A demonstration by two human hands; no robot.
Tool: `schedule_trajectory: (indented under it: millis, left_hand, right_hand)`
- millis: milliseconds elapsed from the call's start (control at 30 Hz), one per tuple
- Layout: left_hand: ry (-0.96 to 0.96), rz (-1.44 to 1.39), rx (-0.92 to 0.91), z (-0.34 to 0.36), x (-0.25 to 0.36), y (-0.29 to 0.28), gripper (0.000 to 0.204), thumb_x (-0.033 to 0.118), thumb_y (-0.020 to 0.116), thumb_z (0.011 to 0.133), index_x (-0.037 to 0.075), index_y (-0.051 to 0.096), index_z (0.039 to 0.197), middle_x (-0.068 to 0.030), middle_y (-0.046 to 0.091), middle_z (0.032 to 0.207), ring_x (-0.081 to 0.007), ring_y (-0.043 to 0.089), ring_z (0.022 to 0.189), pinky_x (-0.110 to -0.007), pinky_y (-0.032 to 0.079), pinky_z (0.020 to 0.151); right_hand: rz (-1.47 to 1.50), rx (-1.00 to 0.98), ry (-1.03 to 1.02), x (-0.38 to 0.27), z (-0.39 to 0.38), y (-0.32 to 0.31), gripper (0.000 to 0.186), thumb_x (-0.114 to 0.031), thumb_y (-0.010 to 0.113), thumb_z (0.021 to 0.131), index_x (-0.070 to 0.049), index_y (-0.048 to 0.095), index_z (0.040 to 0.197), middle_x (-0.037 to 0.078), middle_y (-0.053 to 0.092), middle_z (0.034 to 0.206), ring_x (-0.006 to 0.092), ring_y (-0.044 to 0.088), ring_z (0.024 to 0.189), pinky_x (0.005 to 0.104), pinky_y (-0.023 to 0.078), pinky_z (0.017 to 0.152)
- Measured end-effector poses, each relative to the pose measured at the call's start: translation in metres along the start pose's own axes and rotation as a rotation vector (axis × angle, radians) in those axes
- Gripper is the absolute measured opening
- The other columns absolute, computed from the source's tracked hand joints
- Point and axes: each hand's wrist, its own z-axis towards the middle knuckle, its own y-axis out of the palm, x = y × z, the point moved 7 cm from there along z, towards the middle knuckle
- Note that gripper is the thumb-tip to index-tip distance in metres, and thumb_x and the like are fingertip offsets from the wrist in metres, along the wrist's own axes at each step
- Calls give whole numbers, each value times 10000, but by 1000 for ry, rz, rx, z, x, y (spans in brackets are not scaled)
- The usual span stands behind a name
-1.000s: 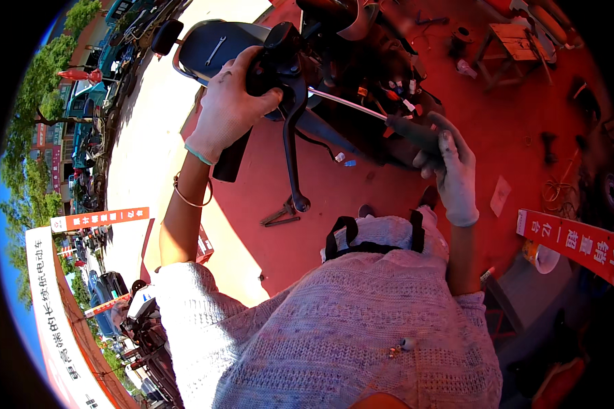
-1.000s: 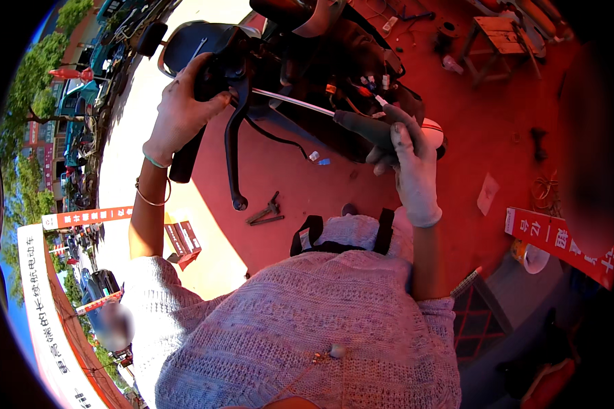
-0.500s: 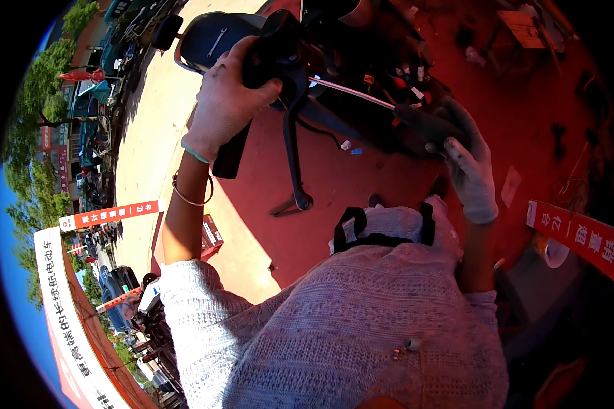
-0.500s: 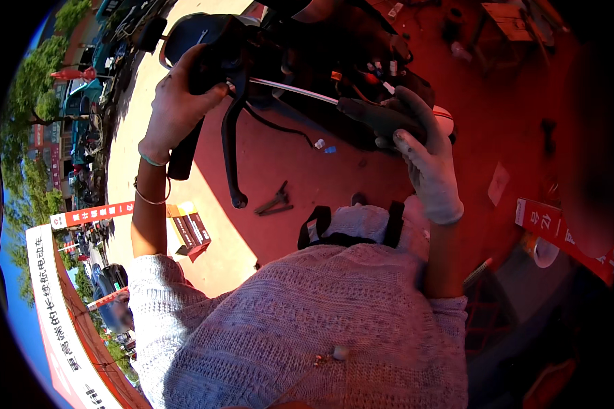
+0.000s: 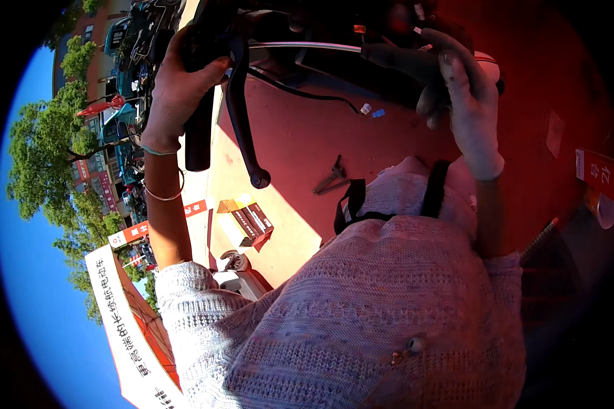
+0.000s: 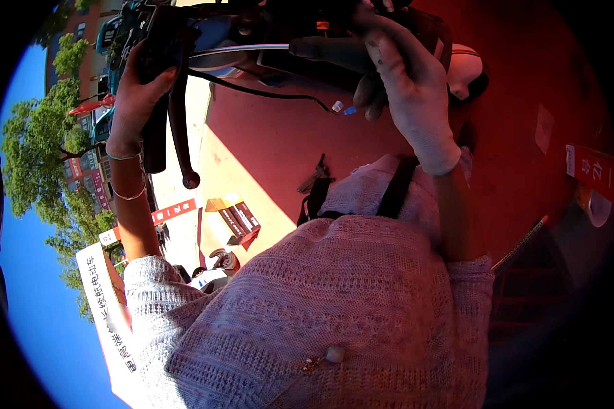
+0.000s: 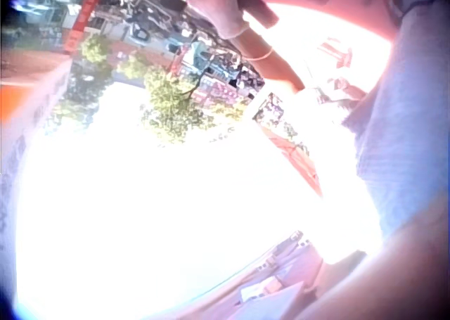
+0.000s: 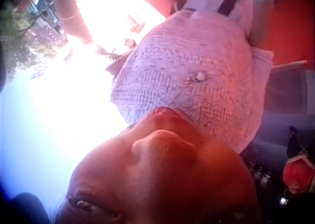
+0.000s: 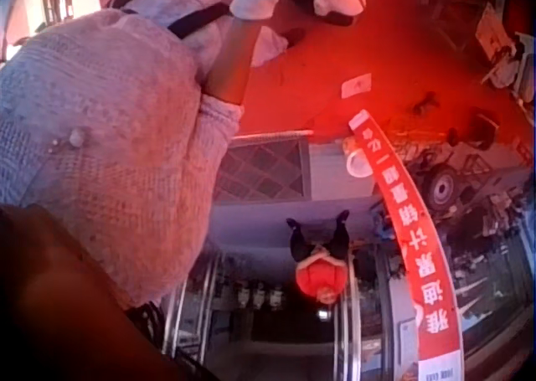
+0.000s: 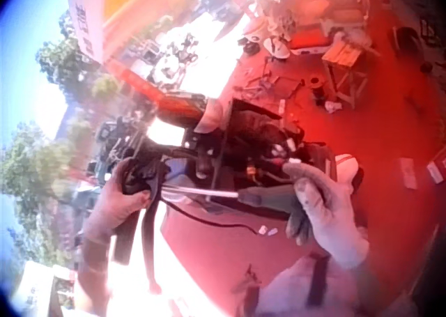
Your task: The person uses a screwdriver to tighten screws on the handlebar assembly of a scooter. They manipulate the handlebar grip and brake lever while working on the vehicle's controls.
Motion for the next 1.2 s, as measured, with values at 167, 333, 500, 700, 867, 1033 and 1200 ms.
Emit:
schedule_trajectory:
  millis: [167,333,500,700,867,1033,1200]
  left_hand:
    - [-42,-285,-78,5,-10,5,616,55,620,839,20,318,1375,-148,610,1114,-240,661,915,-346,566,786]
    - [-19,-477,-150,3,-5,21,595,2,656,799,44,382,1324,-118,614,1033,-204,652,870,-324,562,761]
    - [-2,-532,-91,2,-8,16,608,1,685,770,26,398,1305,-121,617,1032,-195,649,846,-313,552,777]
    - [18,-549,-75,5,-4,13,658,-32,717,725,0,392,1296,-106,622,1025,-172,640,888,-291,535,817]
    - [-2,-574,-62,5,-9,8,756,-20,746,686,-4,354,1333,-101,628,1030,-159,635,884,-285,535,796]
    - [2,-464,-41,5,-6,6,806,-16,726,690,9,316,1383,-131,611,1031,-179,651,842,-284,545,761]
    - [10,-296,20,2,-13,-1,823,30,748,670,23,334,1381,-108,584,1075,-152,616,894,-272,505,822]
  right_hand:
    - [-126,21,-249,-6,-4,0,377,-236,534,960,-25,530,1273,40,619,890,75,592,596,188,471,477]
    - [88,27,-329,-3,-11,0,384,-152,569,952,39,452,1264,21,603,789,71,569,607,188,483,544]
    - [-38,4,-212,-12,-16,-3,468,-146,553,955,-2,378,1364,114,579,1120,101,604,689,189,503,615]
    - [-53,116,-156,-25,3,2,418,-230,560,957,-49,490,1326,42,623,840,71,585,583,184,471,498]
    - [-57,134,-151,-33,5,9,525,-229,624,920,-13,437,1360,72,631,905,92,604,616,194,487,526]
    - [-116,67,166,-17,8,-4,473,-247,551,961,-15,450,1361,77,618,917,71,564,584,201,424,470]
    - [-31,-29,223,-21,11,1,564,-334,556,959,-5,393,1387,103,619,946,102,600,665,231,486,558]
